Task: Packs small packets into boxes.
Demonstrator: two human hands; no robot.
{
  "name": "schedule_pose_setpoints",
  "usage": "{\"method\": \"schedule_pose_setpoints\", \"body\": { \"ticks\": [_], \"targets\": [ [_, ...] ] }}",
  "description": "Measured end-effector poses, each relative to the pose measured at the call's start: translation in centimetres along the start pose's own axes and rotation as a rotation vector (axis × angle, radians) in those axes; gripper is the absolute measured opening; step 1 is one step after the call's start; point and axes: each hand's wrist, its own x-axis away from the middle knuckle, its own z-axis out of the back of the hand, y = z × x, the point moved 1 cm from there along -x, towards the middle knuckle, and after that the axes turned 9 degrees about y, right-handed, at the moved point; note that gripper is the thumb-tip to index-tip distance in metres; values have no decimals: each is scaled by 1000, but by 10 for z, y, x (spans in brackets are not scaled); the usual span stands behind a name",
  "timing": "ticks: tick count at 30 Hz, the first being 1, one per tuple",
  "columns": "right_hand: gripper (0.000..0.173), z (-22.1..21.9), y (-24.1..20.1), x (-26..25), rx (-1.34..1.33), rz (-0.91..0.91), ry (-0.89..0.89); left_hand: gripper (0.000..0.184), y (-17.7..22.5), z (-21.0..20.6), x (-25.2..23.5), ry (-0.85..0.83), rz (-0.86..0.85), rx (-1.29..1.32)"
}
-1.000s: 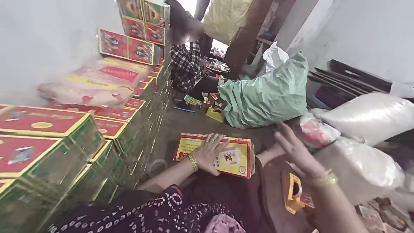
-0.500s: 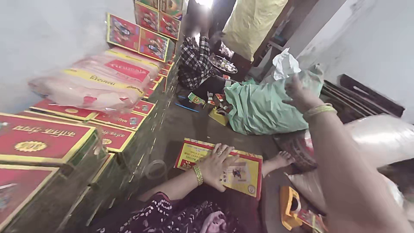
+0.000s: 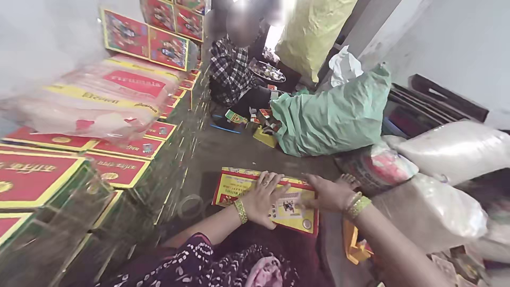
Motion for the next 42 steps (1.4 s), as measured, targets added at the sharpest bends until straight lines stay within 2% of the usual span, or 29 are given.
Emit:
{"method": "schedule_pose_setpoints", "body": {
  "ticks": [8, 13, 24, 30, 34, 39, 42],
  "targets": [
    [96, -14, 5, 5, -73, 25, 103, 133, 2, -6, 3, 25, -11, -39],
    [95, -17, 6, 7, -75, 36, 123, 133, 6, -7, 5, 96, -35, -63],
    [94, -19, 8, 8, -99, 43, 124, 134, 7, -10, 6, 127, -52, -42],
    [93, -31, 18, 12, -144, 72, 144, 127, 23, -16, 11, 47, 15, -72],
    [102, -46, 35, 19, -357, 117, 256, 126, 29, -21, 15, 101, -10, -109],
    [113, -71, 66, 24, -749, -54, 344, 127, 28, -21, 14, 99, -15, -113],
    [111, -89, 71, 24, -825, -37, 368, 125, 29, -24, 15, 130, -25, -122]
  ]
}}
